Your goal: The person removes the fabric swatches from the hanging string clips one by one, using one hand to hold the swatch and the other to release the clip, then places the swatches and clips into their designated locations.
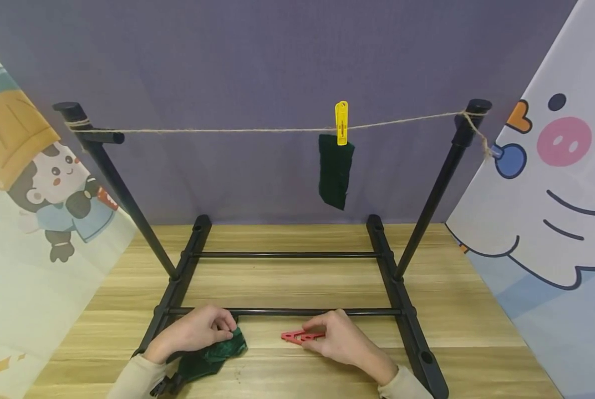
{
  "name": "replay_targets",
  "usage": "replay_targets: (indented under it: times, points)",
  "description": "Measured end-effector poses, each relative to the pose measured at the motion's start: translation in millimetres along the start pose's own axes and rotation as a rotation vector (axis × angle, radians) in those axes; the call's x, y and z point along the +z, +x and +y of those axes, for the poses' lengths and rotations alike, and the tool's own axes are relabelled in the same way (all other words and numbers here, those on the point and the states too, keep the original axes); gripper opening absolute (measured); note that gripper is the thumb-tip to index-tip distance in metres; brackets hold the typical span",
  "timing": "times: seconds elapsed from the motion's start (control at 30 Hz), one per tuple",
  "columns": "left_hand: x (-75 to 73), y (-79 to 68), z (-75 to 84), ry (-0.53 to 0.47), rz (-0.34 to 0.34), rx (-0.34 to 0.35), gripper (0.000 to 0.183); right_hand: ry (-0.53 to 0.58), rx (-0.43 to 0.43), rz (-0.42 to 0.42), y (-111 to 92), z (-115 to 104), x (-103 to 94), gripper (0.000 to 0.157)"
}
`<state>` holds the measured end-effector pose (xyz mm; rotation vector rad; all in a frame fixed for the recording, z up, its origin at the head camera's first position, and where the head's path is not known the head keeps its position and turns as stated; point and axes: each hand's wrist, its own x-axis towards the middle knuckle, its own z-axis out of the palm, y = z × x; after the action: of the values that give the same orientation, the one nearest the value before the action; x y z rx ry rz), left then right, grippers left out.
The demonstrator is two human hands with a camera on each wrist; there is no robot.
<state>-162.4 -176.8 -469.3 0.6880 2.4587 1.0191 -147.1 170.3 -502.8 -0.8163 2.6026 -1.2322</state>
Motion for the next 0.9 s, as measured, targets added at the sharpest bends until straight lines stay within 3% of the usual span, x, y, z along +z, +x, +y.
replay_targets:
  times: [0.33, 0.57, 0.9]
  points:
    - [-19.5, -12.6, 2.9, -0.034, -0.001, -0.018, 0.016, -0.049, 0.053, 0.022, 0.3, -6.1, -13.9, 0.028]
    - [-37.2, -17.3, 8.7, 0.019, 0.122, -0.030, 0.026, 0.012, 0.116, 0.005, 0.4, -12.3, -27.8, 0.029]
    - [-33.4, -6.0, 14.5, 0.005, 0.148, -0.001, 0.022, -0.052, 0.068, 0.046, 2.8, -18.0, -45.8, 0.030]
